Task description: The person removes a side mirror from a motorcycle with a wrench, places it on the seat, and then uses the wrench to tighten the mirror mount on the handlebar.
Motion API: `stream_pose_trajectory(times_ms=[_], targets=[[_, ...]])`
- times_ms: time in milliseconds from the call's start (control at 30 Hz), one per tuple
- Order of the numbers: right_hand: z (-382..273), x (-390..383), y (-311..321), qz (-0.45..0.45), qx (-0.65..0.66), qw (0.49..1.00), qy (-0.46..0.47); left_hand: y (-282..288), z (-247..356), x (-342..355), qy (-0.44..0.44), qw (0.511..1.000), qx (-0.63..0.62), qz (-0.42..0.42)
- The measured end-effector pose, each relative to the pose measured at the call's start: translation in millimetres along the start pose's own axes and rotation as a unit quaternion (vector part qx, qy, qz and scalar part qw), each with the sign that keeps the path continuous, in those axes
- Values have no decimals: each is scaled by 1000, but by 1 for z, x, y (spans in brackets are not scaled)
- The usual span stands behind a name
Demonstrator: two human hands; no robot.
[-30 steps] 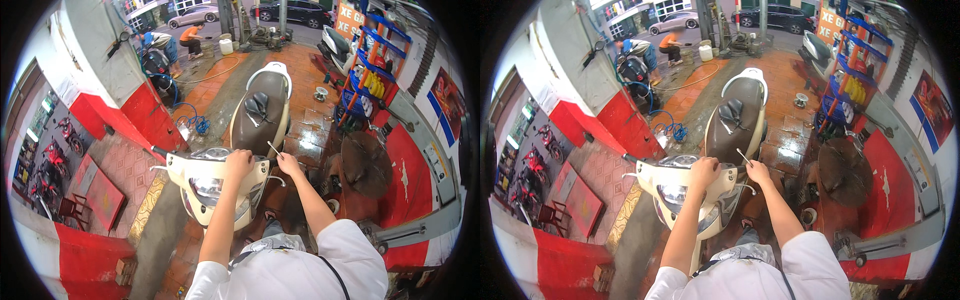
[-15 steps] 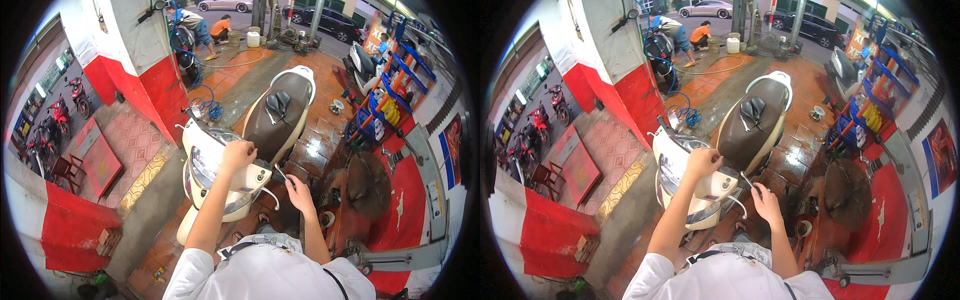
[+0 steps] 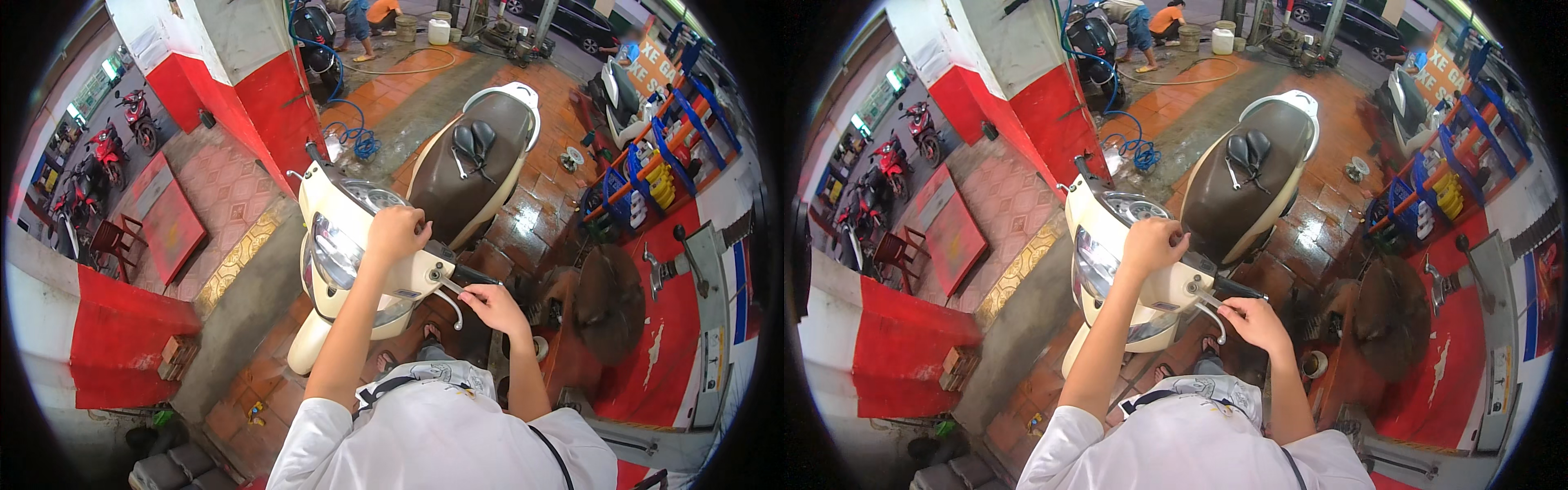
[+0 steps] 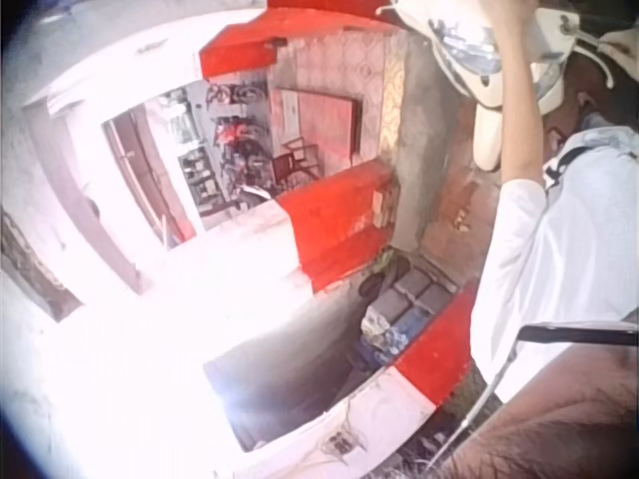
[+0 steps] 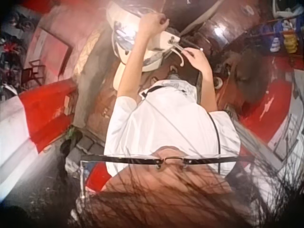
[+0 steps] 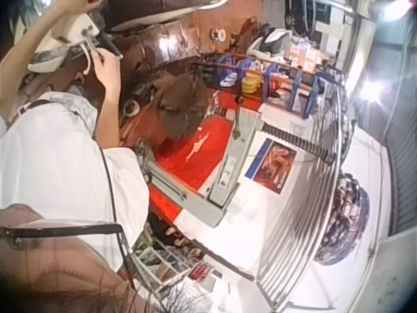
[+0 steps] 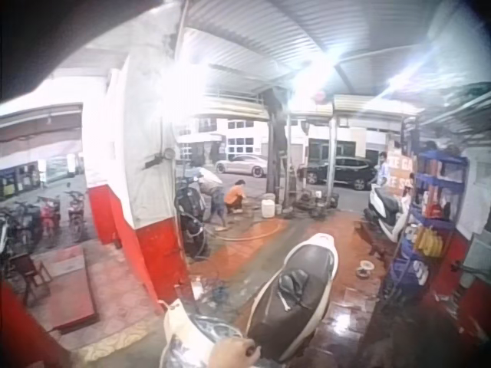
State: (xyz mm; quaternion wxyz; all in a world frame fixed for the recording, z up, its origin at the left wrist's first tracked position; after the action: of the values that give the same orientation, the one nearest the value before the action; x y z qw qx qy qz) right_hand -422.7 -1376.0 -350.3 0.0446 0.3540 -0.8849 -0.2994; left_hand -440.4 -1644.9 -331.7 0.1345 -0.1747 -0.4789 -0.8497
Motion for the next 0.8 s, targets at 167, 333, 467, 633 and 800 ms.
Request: stream_pose_trajectory(times_ms=[167, 333, 467, 633, 800], targets=[[1, 37, 35, -163, -39, 986, 16, 1, 1, 2, 5, 1000, 15, -3], [7, 43, 32, -306, 85, 943, -98, -1, 0, 3, 15, 1000, 16, 8], [8, 38, 33, -334, 197, 908, -157, -4, -4, 1, 28, 999, 23, 17], [21, 49, 33, -422, 315, 827, -195, 1, 0, -1, 24, 999, 12, 17], [32, 43, 33, -397, 338, 830, -199, 0, 10, -21, 72, 953, -257, 139]])
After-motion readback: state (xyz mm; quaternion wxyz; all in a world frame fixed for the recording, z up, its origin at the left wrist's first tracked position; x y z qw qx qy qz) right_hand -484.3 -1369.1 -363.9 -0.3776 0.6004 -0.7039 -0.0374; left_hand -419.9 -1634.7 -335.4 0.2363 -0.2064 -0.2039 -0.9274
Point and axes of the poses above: each hand's wrist, its own x-axis towards the middle knuckle, its own y-axis out of the back of the hand, z = x × y, the point moved 1 cm from there along x, towards the middle knuckle, and after that the axes turned 1 degree about -x, right-handed, at the moved point
